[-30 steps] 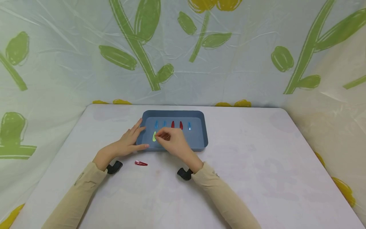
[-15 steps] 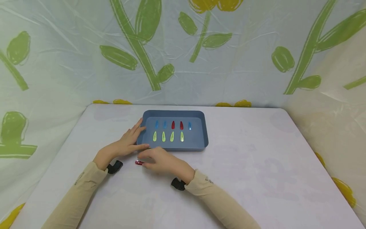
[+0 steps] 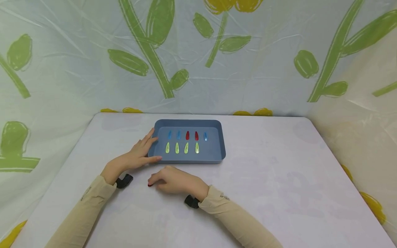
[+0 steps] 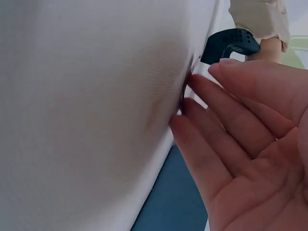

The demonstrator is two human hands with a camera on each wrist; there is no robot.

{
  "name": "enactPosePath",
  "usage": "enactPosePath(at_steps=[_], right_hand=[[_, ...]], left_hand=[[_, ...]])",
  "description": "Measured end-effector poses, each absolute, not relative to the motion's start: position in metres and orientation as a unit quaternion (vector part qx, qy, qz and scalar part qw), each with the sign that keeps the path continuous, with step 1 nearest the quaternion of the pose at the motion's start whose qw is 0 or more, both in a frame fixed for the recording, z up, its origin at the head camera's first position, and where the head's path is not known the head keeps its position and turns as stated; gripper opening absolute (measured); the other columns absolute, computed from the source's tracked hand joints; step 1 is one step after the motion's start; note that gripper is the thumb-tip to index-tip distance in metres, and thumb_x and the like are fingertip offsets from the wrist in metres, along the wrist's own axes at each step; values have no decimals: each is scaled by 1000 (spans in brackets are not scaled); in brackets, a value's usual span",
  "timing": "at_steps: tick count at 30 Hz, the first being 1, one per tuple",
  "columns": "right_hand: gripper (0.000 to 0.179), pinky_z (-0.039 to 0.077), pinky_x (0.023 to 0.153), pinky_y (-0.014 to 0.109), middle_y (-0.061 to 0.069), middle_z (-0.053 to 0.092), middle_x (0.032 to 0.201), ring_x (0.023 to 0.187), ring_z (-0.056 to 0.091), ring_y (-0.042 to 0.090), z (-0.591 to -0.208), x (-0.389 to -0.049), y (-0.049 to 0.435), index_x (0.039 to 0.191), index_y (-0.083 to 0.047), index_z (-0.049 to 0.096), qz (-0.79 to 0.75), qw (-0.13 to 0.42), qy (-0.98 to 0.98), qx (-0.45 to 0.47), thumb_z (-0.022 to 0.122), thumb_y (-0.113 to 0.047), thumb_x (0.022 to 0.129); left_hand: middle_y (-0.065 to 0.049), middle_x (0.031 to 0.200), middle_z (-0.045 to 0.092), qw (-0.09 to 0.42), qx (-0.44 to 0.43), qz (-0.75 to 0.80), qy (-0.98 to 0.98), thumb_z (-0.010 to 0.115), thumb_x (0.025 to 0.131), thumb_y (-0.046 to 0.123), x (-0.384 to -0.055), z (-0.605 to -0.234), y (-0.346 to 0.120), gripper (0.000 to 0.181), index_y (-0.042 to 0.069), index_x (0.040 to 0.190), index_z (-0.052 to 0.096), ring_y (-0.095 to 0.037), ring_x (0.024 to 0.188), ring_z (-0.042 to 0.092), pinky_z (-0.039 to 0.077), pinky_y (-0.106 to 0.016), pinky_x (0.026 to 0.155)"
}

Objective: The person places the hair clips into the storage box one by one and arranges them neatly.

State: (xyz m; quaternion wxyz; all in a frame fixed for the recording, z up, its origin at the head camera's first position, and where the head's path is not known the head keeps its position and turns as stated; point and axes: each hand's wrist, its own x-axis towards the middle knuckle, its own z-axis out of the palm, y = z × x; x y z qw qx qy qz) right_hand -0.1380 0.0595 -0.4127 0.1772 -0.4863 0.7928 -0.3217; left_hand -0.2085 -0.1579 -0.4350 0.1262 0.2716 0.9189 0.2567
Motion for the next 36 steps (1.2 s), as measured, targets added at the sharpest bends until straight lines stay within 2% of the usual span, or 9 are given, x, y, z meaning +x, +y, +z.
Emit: enactPosePath(at_steps=[6, 13, 17, 19, 24, 28, 31, 36], right_hand=[[20, 46, 89, 14, 3, 73, 103, 99, 65, 8, -410, -136, 59, 106, -3, 75, -331, 171, 784, -496, 63, 4, 93], [16, 48, 77, 13, 2, 73, 93, 83, 60, 0, -409, -134, 56, 98, -3, 75, -354, 134, 801, -464, 64, 4, 91], [9, 48, 67, 15, -2, 69, 83, 71, 56, 0, -407, -132, 53, 93, -5, 74, -361, 105, 825, -422, 67, 1, 91], [7, 46, 63, 15, -4, 66, 78, 66, 54, 2, -407, -130, 53, 95, -6, 73, -352, 106, 837, -406, 67, -2, 92], [8, 42, 63, 15, -3, 59, 79, 67, 49, 2, -412, -128, 52, 99, -10, 73, -285, 121, 862, -400, 70, -10, 91], [5, 40, 64, 15, -1, 57, 83, 70, 47, 3, -414, -126, 52, 90, -14, 71, -260, 127, 867, -406, 74, -18, 90], [12, 39, 63, 15, -3, 55, 82, 68, 46, 2, -414, -125, 53, 82, -16, 68, -254, 129, 868, -408, 77, -21, 88], [12, 38, 62, 15, -5, 52, 80, 67, 46, 3, -412, -123, 53, 80, -14, 68, -241, 130, 871, -409, 78, -8, 82]], left_hand=[[-8, 165, -17, 126, 273, 264, 917, 58, 94, 59, -208, -434, -158, 95, -3, 156, 20, -46, 148, 0, 1, -63, 116], [-7, 165, -18, 129, 269, 259, 919, 57, 94, 59, -207, -434, -158, 95, -2, 156, 19, -45, 149, -2, 1, -62, 116], [-8, 165, -17, 128, 269, 262, 918, 58, 94, 58, -207, -433, -158, 94, -1, 156, 19, -44, 149, -2, 1, -62, 116], [-7, 165, -17, 129, 269, 259, 919, 58, 94, 58, -207, -432, -158, 94, -1, 156, 19, -43, 149, -2, 1, -61, 117], [-8, 165, -17, 125, 273, 255, 919, 57, 94, 59, -208, -434, -158, 94, -1, 156, 19, -45, 149, -1, 2, -63, 116], [-9, 165, -17, 123, 274, 257, 919, 56, 94, 60, -208, -435, -158, 94, -1, 156, 20, -44, 149, -1, 2, -62, 116], [-8, 165, -18, 125, 274, 259, 918, 56, 94, 61, -207, -434, -159, 95, -1, 156, 20, -45, 149, -1, 2, -62, 116], [-8, 164, -19, 126, 275, 262, 917, 55, 94, 62, -206, -435, -159, 96, -1, 156, 19, -45, 148, -1, 2, -63, 116]])
